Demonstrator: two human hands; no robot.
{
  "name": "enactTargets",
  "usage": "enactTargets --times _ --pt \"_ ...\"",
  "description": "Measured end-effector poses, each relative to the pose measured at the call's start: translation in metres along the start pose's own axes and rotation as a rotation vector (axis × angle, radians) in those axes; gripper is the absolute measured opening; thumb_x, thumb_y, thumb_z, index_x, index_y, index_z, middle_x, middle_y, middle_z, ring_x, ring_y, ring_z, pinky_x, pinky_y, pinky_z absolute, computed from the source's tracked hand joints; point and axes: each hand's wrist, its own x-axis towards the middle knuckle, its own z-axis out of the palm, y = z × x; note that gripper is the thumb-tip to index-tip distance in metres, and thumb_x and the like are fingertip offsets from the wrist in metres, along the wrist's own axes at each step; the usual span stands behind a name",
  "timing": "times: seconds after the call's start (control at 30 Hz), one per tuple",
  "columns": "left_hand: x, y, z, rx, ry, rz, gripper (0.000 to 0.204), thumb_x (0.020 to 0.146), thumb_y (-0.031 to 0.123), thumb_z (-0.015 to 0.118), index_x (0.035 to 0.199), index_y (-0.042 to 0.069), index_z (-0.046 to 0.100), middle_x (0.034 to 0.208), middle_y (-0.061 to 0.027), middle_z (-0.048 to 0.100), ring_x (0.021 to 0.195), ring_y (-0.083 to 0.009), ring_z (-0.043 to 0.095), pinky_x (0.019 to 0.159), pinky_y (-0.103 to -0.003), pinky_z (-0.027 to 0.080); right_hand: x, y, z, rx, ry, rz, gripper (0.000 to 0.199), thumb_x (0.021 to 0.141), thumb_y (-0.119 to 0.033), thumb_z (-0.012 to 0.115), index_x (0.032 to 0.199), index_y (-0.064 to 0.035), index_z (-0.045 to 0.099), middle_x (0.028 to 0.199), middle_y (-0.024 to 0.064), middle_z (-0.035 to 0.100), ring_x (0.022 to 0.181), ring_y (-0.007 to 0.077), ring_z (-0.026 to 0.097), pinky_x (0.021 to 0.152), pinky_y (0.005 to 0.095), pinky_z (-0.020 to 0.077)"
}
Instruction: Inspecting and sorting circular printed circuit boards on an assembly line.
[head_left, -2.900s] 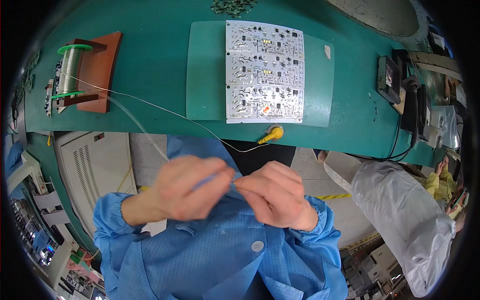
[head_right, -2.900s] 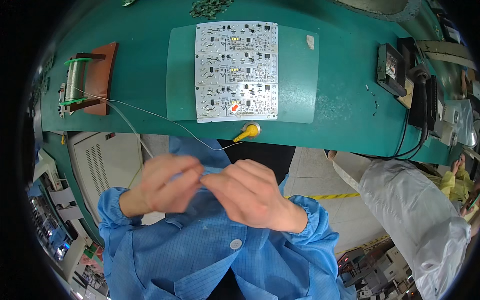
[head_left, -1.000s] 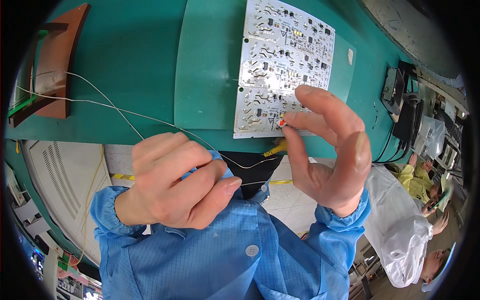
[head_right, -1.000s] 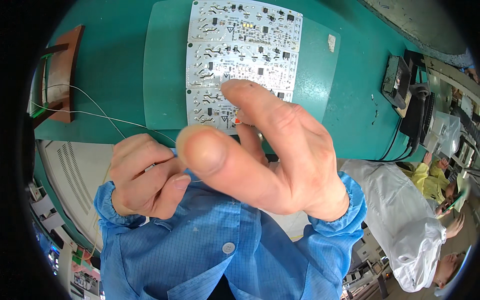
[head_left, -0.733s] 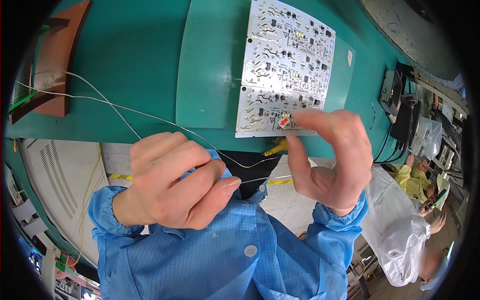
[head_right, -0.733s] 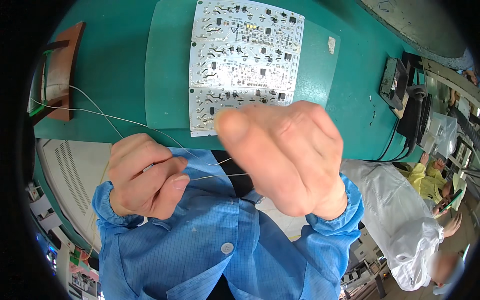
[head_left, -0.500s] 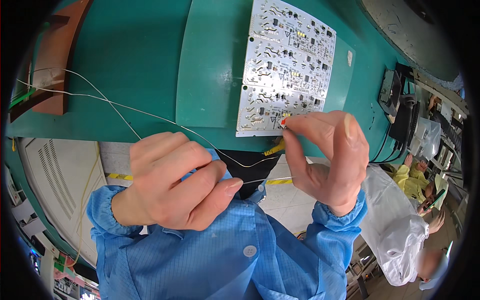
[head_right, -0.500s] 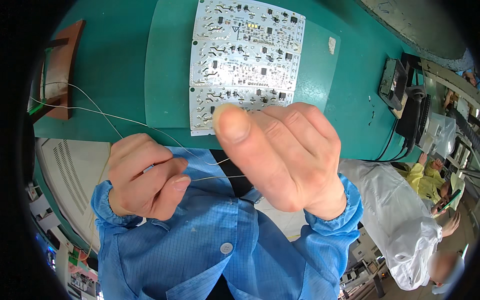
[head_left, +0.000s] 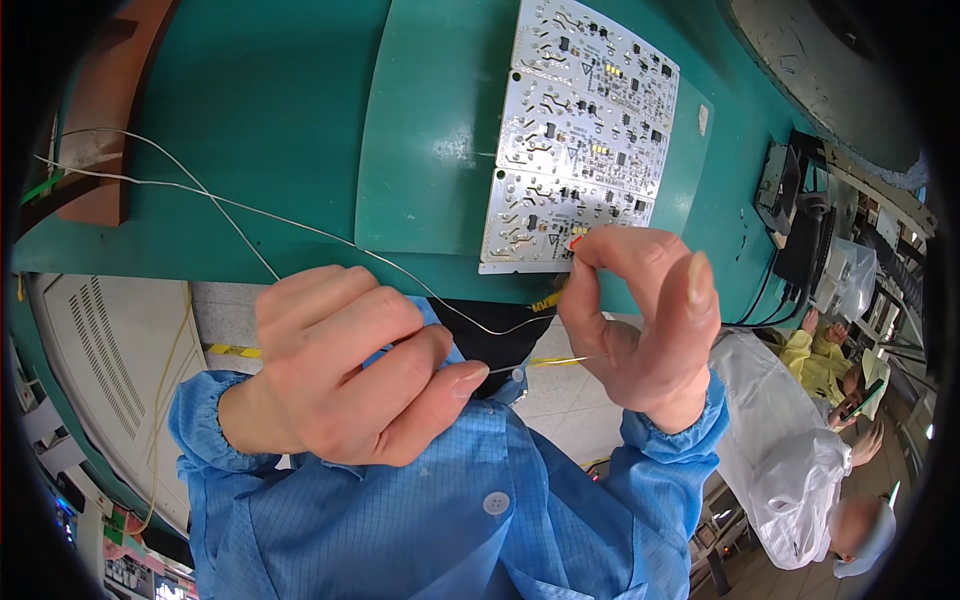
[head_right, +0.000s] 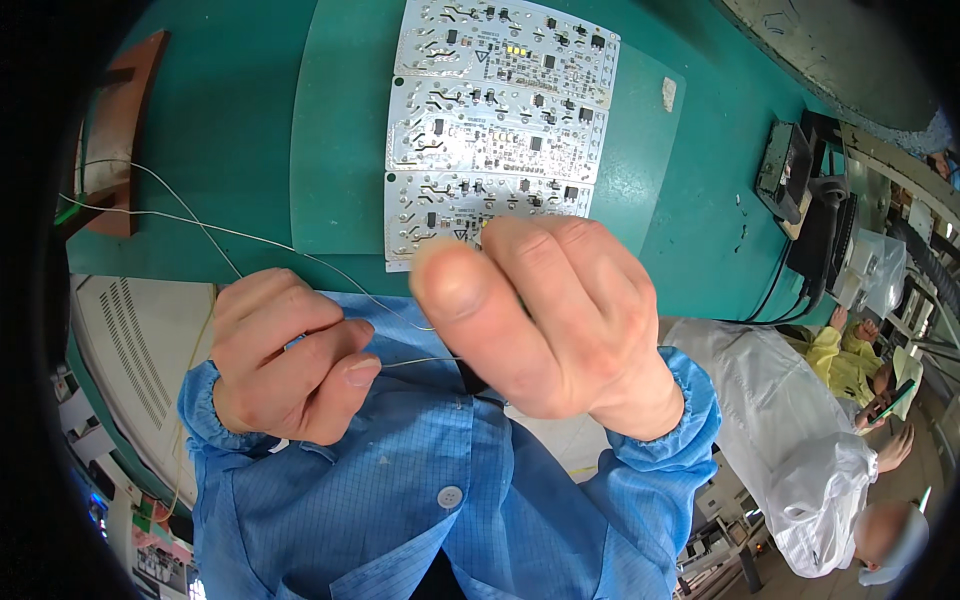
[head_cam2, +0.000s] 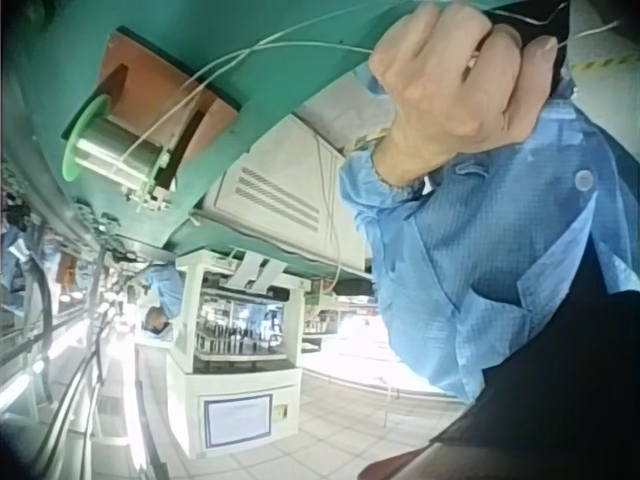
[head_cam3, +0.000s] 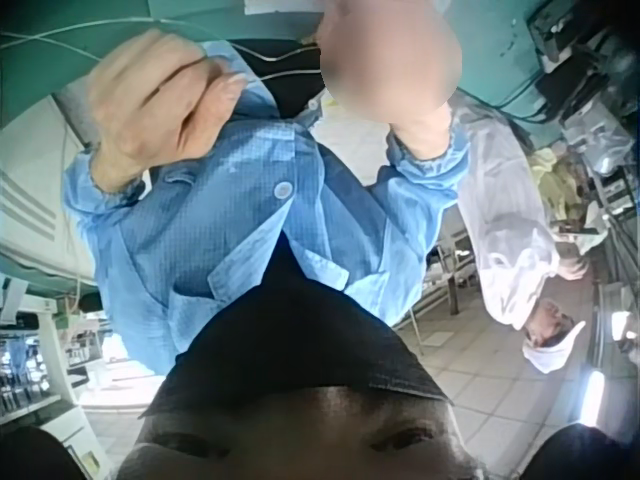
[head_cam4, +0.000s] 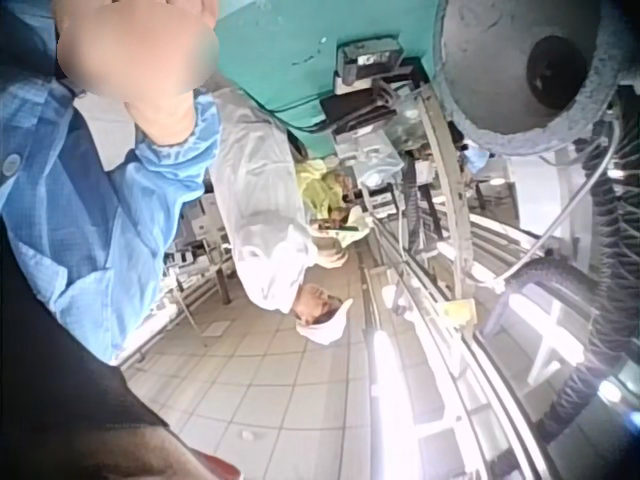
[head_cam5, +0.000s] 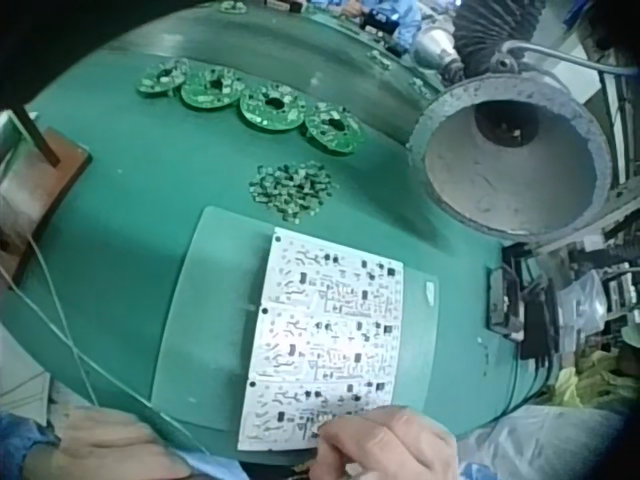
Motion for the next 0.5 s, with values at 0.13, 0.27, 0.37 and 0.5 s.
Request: enactTargets --times 0.13,0.27,0.37,0.5 --pt "-0.002 -0.001 -0.002 0.005 -0.003 -0.005 0.018 0.071 0.016 0.066 0.064 0.0 0.061 0.06 -0.0056 0.052 0.043 -0.0162 0.042 0.039 -0.029 0.03 -0.001 -0.001 0.001 0.026 -0.006 0.037 0.098 0.071 0.016 0.061 0.145 0.0002 -0.002 0.082 0.0128 0.061 0.067 0.0216 0.059 0.062 0.0322 0.0491" --pt "-0.003 -0.002 -0.002 0.006 0.003 -0.017 0.019 0.072 0.016 0.066 0.064 0.0 0.061 0.06 -0.0057 0.052 0.043 -0.0161 0.042 0.039 -0.029 0.03 0.0 0.001 0.004 0.051 -0.011 0.066 0.097 0.074 0.015 0.059 0.144 0.0001 -0.005 0.083 0.0132 0.059 0.069 0.0208 0.058 0.063 0.0319 0.0486" --pt "-0.001 0.0 -0.001 0.013 0.017 -0.001 0.02 0.072 0.017 0.066 0.064 0.0 0.061 0.06 -0.0056 0.052 0.043 -0.0162 0.043 0.039 -0.029 0.03 0.0 0.002 0.002 0.037 0.04 0.063 0.094 0.076 0.015 0.057 0.145 0.0 -0.005 0.082 0.0124 0.059 0.069 0.0194 0.057 0.064 0.0308 0.0479" --pt "0.003 0.003 -0.003 0.0 0.005 0.014 0.02 0.071 0.018 0.066 0.067 -0.001 0.062 0.061 -0.0066 0.051 0.043 -0.018 0.043 0.041 -0.03 0.03 -0.012 0.009 -0.003 0.212 0.168 0.222 0.092 0.078 0.015 0.054 0.146 -0.0012 -0.004 0.083 0.0119 0.058 0.068 0.0156 0.054 0.068 0.0292 0.0461"
